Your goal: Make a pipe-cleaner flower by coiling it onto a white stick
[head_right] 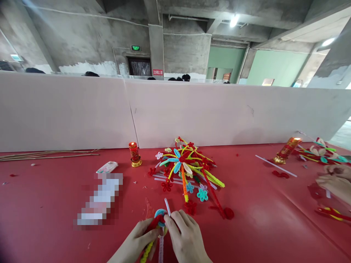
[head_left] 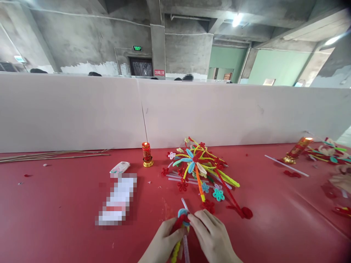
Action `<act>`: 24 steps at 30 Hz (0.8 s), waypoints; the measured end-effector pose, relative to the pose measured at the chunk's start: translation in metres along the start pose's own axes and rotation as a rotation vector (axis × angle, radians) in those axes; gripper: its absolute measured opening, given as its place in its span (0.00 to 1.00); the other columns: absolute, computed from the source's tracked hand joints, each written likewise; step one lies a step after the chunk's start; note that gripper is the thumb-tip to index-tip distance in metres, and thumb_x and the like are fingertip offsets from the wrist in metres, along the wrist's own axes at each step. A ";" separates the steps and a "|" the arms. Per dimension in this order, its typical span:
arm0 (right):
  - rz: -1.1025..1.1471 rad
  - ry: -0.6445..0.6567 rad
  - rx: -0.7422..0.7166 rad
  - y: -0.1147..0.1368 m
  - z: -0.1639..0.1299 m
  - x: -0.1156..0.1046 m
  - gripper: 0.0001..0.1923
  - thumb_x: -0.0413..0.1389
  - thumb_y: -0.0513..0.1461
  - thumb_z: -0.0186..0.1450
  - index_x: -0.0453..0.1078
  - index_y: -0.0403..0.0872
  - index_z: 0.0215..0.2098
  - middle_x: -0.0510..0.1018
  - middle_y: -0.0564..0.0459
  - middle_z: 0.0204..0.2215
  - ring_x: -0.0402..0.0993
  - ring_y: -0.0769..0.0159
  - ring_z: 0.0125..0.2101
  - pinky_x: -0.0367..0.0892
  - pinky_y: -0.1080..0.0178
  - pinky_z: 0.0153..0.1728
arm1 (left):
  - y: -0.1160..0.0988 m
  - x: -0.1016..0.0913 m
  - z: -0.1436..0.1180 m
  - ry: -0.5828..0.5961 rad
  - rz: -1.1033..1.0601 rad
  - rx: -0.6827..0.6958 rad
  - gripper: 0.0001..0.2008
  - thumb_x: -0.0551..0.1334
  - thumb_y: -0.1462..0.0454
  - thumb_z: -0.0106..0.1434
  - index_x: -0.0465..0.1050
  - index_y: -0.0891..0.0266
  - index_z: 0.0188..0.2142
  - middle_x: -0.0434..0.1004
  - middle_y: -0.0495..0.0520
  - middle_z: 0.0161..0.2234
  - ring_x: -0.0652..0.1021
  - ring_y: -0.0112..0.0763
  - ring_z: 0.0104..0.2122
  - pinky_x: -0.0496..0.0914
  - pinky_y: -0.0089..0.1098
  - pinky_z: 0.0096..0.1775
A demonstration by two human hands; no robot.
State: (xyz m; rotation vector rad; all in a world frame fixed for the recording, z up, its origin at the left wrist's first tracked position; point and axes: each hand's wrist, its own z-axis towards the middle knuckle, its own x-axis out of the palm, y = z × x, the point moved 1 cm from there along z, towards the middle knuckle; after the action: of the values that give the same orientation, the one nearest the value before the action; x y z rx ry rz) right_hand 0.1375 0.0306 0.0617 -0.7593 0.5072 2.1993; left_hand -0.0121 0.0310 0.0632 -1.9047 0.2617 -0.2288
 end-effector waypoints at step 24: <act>0.312 0.127 0.240 0.010 -0.004 0.003 0.06 0.43 0.36 0.65 0.61 0.49 0.38 0.76 0.52 0.27 0.75 0.65 0.26 0.69 0.67 0.27 | -0.007 0.001 -0.001 -0.123 0.107 0.159 0.14 0.55 0.54 0.56 0.63 0.63 0.25 0.61 0.43 0.13 0.63 0.24 0.14 0.57 0.25 0.19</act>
State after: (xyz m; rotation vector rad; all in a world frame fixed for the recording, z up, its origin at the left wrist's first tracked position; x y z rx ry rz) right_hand 0.1297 0.0234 0.0580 -0.7316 0.9921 2.3236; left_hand -0.0109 0.0317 0.0706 -1.7346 0.2541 -0.0581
